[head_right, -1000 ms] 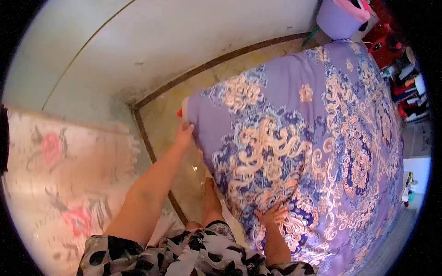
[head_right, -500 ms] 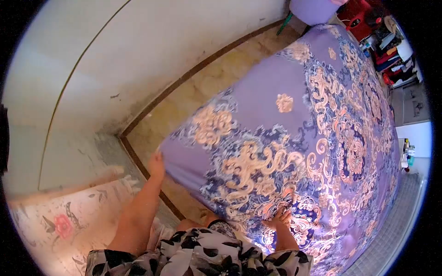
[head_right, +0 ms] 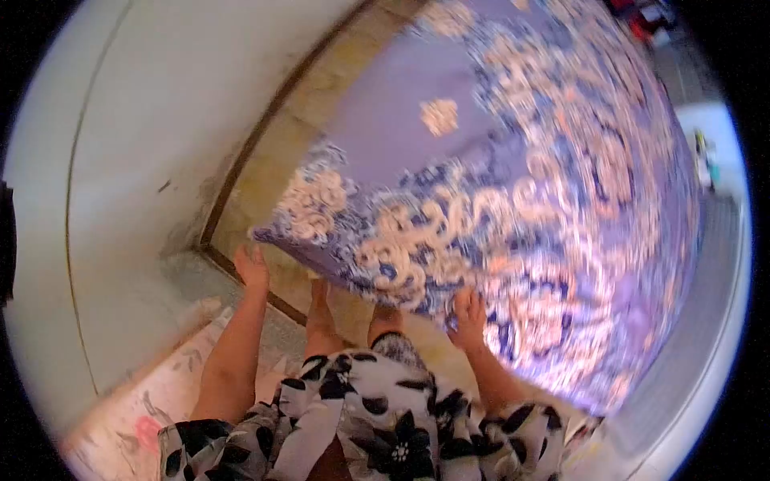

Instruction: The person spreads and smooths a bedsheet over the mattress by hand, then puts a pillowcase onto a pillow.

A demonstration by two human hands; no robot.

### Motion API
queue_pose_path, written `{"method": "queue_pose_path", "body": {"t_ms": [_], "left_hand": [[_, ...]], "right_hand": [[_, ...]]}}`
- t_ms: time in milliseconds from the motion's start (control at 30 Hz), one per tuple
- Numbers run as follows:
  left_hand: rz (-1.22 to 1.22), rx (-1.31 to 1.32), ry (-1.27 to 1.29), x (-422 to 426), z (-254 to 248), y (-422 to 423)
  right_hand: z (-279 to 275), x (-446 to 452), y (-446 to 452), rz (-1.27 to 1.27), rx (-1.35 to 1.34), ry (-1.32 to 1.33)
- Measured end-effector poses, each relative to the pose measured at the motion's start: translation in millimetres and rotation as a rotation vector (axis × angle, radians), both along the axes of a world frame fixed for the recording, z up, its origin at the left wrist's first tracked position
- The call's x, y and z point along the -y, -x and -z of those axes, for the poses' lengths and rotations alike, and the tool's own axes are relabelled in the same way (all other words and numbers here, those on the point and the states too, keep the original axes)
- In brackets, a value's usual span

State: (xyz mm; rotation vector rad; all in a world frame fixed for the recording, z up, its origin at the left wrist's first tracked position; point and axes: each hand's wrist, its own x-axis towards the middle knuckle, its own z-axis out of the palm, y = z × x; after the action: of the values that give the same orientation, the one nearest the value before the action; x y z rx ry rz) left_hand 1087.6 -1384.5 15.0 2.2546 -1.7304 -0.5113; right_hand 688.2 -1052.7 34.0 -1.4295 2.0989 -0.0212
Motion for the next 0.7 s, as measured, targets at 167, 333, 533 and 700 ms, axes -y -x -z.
{"method": "queue_pose_path", "body": {"t_ms": [167, 333, 533, 700], "left_hand": [[0.975, 0.137, -0.11, 12, -49, 90], [1.623, 0.35, 0.007, 7, -34, 115], [1.724, 0.356, -0.345, 47, -26, 139], [1.918, 0.8, -0.68, 67, -49, 195]], "right_hand": [[-22, 10, -55, 0.208, -0.139, -0.102], [31, -16, -44, 0.404, -0.205, 0.04], [1, -38, -38, 0.437, 0.084, 0.039], [-14, -28, -13, 0.353, 0.344, -0.16]]}}
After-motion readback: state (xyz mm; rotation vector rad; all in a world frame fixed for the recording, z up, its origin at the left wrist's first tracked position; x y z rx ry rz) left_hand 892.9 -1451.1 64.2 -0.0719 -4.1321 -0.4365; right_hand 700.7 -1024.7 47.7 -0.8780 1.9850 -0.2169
